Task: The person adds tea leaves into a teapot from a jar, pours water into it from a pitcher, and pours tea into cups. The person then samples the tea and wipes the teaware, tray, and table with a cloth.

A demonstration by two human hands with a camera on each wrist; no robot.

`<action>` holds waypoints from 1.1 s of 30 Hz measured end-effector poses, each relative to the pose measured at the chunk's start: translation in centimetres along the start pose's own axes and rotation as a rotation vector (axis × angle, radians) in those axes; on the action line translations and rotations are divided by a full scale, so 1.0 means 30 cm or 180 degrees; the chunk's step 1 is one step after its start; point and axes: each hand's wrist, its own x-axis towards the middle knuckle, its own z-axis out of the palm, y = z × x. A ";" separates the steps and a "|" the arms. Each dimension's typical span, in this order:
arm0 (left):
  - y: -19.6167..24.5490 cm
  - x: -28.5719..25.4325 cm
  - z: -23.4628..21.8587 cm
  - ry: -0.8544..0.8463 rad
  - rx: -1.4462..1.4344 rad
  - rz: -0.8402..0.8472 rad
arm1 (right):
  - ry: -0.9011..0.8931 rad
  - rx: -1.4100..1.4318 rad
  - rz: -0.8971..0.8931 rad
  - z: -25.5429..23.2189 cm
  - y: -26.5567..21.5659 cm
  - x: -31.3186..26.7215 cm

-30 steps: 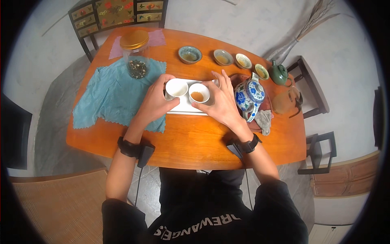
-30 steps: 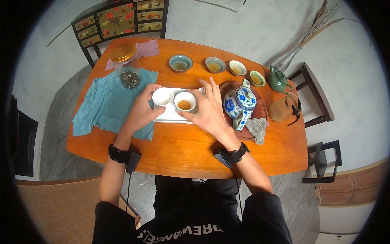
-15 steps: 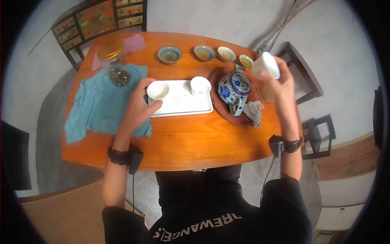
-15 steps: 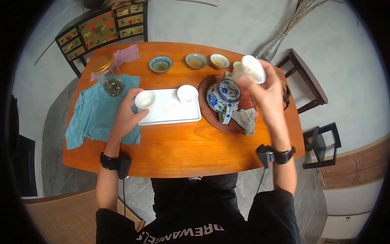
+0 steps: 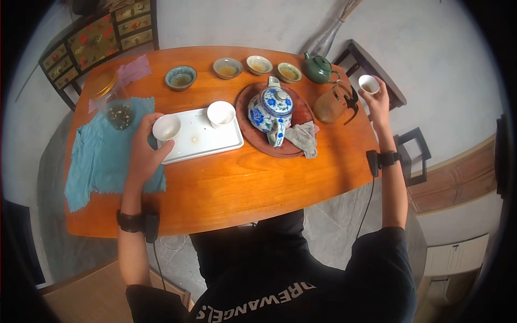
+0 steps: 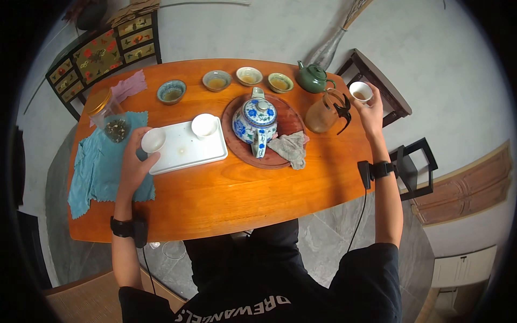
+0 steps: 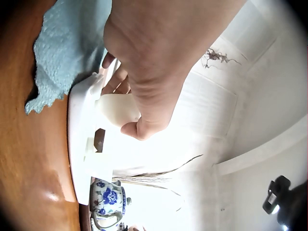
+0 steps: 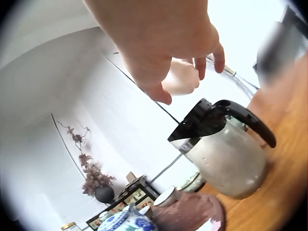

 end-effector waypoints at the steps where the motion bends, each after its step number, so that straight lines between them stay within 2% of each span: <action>1: -0.008 0.000 -0.003 -0.0030 0.0024 0.0012 | -0.0125 -0.0082 -0.0148 0.000 0.016 0.010; 3: -0.015 -0.001 -0.004 -0.0068 0.0050 0.0035 | -0.0101 -0.0320 -0.0320 -0.008 0.041 0.026; 5: -0.014 -0.003 -0.005 -0.0038 0.0072 -0.0036 | -0.0001 -0.1493 -0.1379 -0.003 -0.002 0.027; 7: -0.005 -0.002 -0.004 -0.0026 0.0034 -0.0047 | -0.0059 -0.1727 -0.1507 -0.014 -0.063 0.024; 9: 0.000 -0.001 -0.002 -0.0017 -0.0013 -0.0060 | -0.0129 -0.2687 -0.2007 -0.026 -0.105 0.031; 11: 0.000 -0.002 -0.003 -0.0028 0.0029 -0.0068 | -0.0145 -0.2608 -0.1958 -0.023 -0.142 0.033; 13: -0.009 -0.003 -0.002 -0.0045 0.0042 -0.0055 | -0.0063 -0.3195 -0.2850 -0.034 -0.199 0.042; 15: -0.012 -0.001 -0.003 -0.0063 0.0051 -0.0041 | -0.0045 -0.3265 -0.2956 -0.026 -0.181 0.052; 17: -0.012 -0.002 -0.004 -0.0077 0.0037 -0.0017 | -0.0435 -0.3686 -0.3085 -0.017 -0.178 0.047; 18: -0.012 -0.003 -0.002 -0.0081 0.0034 -0.0019 | -0.0463 -0.3407 -0.2863 -0.010 -0.178 0.035; 19: -0.011 -0.003 -0.002 -0.0075 0.0036 -0.0009 | -0.0467 -0.3402 -0.2872 -0.010 -0.173 0.031; 21: -0.008 -0.004 -0.005 -0.0015 0.0057 -0.0024 | -0.0101 -0.2195 -0.1901 0.015 -0.161 0.037; 22: -0.006 -0.004 -0.004 -0.0014 0.0115 0.0015 | 0.0175 -0.1970 -0.1763 0.048 -0.181 0.032; 23: -0.003 -0.003 -0.007 -0.0015 0.0185 0.0050 | 0.0181 -0.1516 -0.1776 0.084 -0.246 0.013; 25: -0.002 -0.005 -0.016 -0.0060 0.0239 -0.0031 | -0.0245 -0.0695 -0.0939 0.163 -0.374 -0.050; 27: 0.000 -0.005 -0.023 -0.0141 0.0299 -0.0095 | -0.0826 0.0171 -0.0619 0.267 -0.452 -0.117; 29: -0.001 -0.005 -0.023 -0.0198 0.0153 -0.0171 | -0.1429 0.0470 -0.0607 0.380 -0.592 -0.233; 30: -0.007 -0.003 -0.019 -0.0034 0.0336 0.0051 | -0.1629 0.0588 -0.0830 0.445 -0.621 -0.278; 31: -0.010 -0.004 -0.019 -0.0027 0.0364 0.0041 | -0.1820 0.0632 -0.1041 0.509 -0.647 -0.321; 33: -0.010 -0.006 -0.024 -0.0025 0.0431 0.0023 | -0.1732 -0.0022 -0.1793 0.625 -0.689 -0.387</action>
